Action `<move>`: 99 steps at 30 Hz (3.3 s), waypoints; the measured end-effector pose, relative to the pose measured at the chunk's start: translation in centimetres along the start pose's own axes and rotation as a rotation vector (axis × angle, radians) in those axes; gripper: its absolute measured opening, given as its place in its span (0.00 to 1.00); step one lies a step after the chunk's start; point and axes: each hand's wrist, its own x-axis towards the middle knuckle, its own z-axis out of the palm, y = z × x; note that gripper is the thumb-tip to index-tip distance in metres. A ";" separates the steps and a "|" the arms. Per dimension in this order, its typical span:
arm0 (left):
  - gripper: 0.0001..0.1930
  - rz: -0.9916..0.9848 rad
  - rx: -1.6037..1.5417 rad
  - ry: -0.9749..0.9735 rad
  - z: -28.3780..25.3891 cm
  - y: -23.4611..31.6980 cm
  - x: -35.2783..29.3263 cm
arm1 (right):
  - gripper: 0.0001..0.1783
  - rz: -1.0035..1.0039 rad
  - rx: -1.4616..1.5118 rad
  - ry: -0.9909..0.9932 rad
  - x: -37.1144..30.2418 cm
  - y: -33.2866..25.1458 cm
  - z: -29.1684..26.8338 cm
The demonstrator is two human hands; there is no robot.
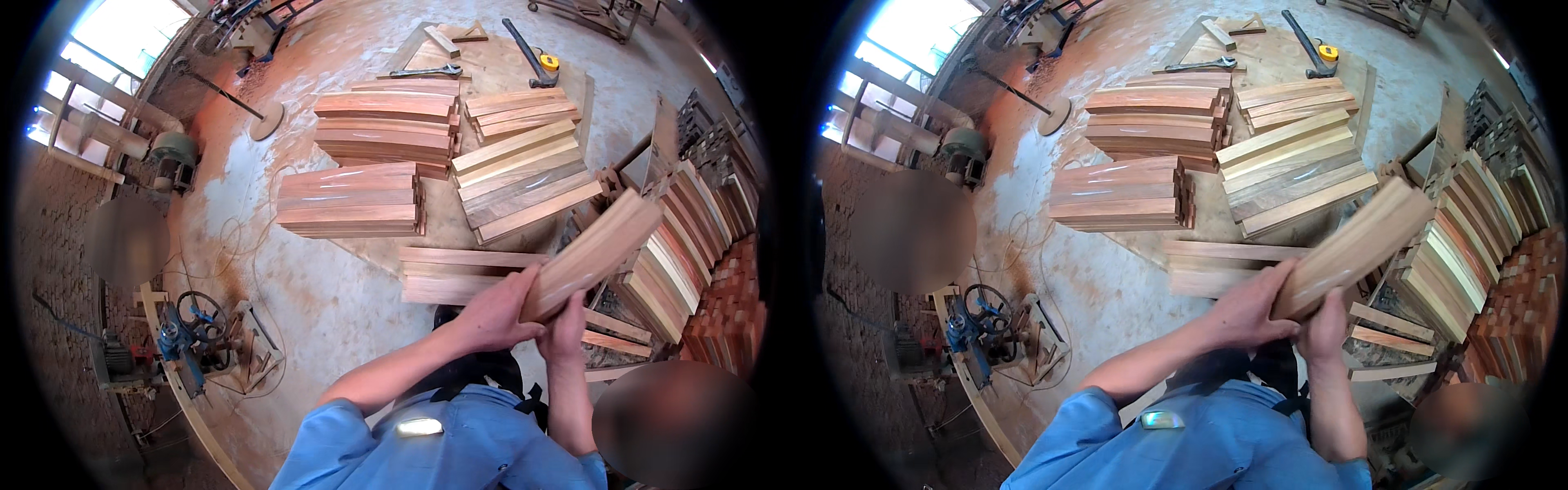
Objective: The person repeatedly picks up wooden planks from a pile on a workbench and stacks them onto a separate pile. The person handles the wood by hand, moving pieces one by one or in small groups, and places them in a neat stack.
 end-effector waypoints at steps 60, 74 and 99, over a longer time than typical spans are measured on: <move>0.51 0.122 0.681 0.210 -29.7 -15.1 1.4 | 0.29 0.275 -0.154 0.347 -6.1 4.6 -16.3; 0.29 0.536 0.586 -0.125 9.9 9.9 29.6 | 0.20 0.071 -0.166 0.374 -8.1 -4.3 -28.1; 0.26 0.737 1.004 -0.030 24.9 13.9 30.3 | 0.22 -0.120 -0.049 0.402 -4.2 -13.6 -35.6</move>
